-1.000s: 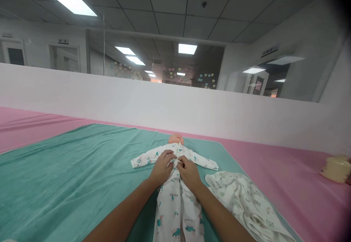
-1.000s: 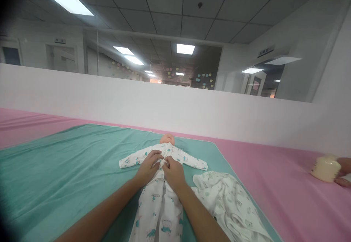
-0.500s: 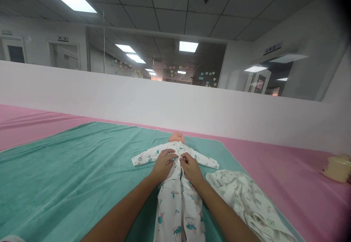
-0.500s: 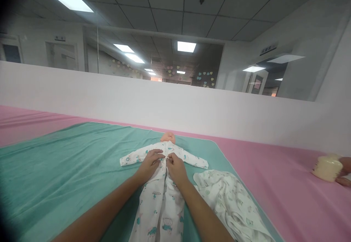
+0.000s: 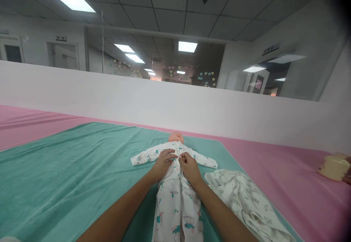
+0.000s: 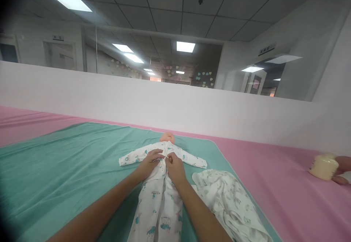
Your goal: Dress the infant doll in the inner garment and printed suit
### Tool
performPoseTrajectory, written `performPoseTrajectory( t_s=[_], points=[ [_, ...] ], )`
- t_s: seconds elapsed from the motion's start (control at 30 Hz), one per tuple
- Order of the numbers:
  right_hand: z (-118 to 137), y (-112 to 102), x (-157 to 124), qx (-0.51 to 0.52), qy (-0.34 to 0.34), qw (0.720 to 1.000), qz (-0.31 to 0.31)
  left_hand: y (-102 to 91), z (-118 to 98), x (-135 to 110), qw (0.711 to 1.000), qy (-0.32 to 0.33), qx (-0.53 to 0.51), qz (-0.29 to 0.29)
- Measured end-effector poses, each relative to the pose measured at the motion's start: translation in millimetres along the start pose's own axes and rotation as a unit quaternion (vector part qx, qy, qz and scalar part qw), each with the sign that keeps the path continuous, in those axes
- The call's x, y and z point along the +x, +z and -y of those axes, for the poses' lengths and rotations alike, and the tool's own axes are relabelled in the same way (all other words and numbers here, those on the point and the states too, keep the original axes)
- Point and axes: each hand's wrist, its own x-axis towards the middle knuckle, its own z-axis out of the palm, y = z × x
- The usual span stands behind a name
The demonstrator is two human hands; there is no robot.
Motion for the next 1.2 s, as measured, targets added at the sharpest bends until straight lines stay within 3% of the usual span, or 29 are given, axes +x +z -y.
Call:
performPoseTrajectory(
  t_s=[0.53, 0.87, 1.2],
  points=[
    [0.4, 3.5, -0.4, -0.062, 0.004, 0.998, -0.032, 1.0, -2.1, -1.1, 0.996, -0.06, -0.061, -0.008],
    [-2.4, 5.8, -0.5, -0.07, 0.01, 0.997, -0.041, -1.2, -5.7, -0.2, 0.995, -0.06, -0.076, 0.015],
    [-1.0, 4.6, -0.9, -0.042, 0.007, 0.998, -0.042, 3.2, -1.6, -1.5, 0.999, -0.026, -0.043, -0.006]
  ],
)
